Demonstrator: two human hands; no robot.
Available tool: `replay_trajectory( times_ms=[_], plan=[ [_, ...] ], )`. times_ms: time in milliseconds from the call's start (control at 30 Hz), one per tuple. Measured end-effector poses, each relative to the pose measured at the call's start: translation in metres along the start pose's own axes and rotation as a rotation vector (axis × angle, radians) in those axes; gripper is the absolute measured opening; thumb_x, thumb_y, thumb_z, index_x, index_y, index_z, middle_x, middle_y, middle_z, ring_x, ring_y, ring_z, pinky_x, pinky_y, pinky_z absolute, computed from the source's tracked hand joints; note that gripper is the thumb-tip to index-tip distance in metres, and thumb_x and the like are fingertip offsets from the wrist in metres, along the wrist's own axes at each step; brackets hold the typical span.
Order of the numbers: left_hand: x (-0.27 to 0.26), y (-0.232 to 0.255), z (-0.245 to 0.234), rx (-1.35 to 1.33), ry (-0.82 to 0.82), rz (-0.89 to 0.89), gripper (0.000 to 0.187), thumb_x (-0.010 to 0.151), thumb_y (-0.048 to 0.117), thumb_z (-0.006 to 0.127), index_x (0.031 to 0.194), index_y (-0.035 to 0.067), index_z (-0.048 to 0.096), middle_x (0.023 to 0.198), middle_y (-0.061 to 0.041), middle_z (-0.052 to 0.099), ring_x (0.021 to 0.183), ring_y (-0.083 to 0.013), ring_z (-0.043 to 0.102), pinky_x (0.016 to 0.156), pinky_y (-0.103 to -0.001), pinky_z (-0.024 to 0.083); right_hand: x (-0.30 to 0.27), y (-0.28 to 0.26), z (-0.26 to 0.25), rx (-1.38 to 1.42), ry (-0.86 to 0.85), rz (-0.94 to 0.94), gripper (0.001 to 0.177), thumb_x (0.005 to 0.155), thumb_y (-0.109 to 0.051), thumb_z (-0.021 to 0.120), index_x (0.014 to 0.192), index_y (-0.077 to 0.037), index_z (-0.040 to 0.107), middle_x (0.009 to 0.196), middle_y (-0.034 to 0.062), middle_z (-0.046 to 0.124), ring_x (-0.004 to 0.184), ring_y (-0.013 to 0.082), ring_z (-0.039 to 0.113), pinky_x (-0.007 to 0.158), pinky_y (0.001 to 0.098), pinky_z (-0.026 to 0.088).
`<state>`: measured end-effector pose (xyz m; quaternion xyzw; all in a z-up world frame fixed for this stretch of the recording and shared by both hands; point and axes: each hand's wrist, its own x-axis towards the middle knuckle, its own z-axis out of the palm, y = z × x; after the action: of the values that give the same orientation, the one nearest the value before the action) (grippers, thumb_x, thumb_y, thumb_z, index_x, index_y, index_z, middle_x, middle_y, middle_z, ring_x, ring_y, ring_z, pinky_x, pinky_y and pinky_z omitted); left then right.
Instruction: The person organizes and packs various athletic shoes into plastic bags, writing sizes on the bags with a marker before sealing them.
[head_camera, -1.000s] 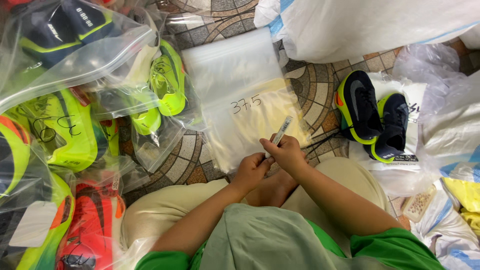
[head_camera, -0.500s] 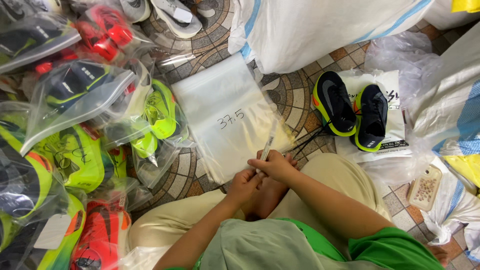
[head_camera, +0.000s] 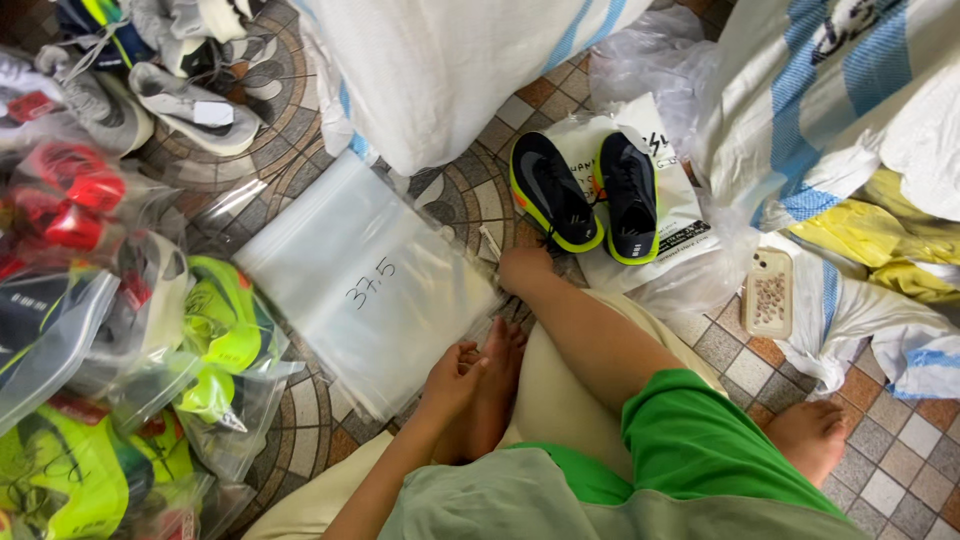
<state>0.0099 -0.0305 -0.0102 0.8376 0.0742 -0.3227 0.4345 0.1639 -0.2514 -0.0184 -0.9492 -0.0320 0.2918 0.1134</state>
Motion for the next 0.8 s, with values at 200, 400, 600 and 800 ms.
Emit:
replay_trajectory(
  times_ms=[200, 400, 600, 800],
  plan=[
    [0.013, 0.044, -0.005, 0.198, -0.047, 0.172, 0.054, 0.103, 0.039, 0.076, 0.146, 0.008, 0.070, 0.127, -0.015, 0.080, 0.118, -0.0359, 0.077, 0.099, -0.052, 0.063, -0.058, 0.019, -0.081, 0.347, 0.055, -0.045, 0.062, 0.109, -0.055, 0.065, 0.138, -0.001, 0.075, 0.115, 0.0218, 0.080, 0.101, 0.0349, 0.082, 0.075, 0.0476, 0.067],
    [0.058, 0.159, 0.008, 0.480, -0.170, 0.426, 0.056, 0.114, 0.030, 0.061, 0.168, 0.016, 0.051, 0.143, -0.024, 0.060, 0.131, -0.0473, 0.067, 0.095, -0.054, 0.065, -0.130, 0.099, -0.087, 0.130, 0.249, 0.208, 0.061, 0.101, -0.047, 0.075, 0.148, -0.007, 0.069, 0.132, 0.0252, 0.066, 0.125, 0.0483, 0.070, 0.089, 0.0646, 0.066],
    [0.108, 0.226, 0.045, 0.605, -0.168, 0.468, 0.068, 0.116, 0.034, 0.059, 0.175, 0.011, 0.035, 0.130, -0.034, 0.069, 0.103, -0.0411, 0.080, 0.071, -0.050, 0.069, -0.103, 0.125, -0.041, 0.225, 0.253, 0.138, 0.096, 0.100, -0.023, 0.078, 0.181, -0.017, 0.027, 0.148, 0.0285, 0.063, 0.144, 0.0520, 0.056, 0.115, 0.0806, 0.043],
    [0.128, 0.200, 0.058, 0.453, -0.122, 0.589, 0.025, 0.113, 0.013, 0.057, 0.136, 0.004, 0.062, 0.129, -0.034, 0.063, 0.111, -0.0490, 0.075, 0.082, -0.054, 0.065, -0.097, 0.118, -0.058, 0.298, 0.173, 0.104, 0.070, 0.103, -0.017, 0.070, 0.170, -0.022, 0.050, 0.149, 0.0380, 0.056, 0.126, 0.0529, 0.069, 0.090, 0.0647, 0.066]
  ],
)
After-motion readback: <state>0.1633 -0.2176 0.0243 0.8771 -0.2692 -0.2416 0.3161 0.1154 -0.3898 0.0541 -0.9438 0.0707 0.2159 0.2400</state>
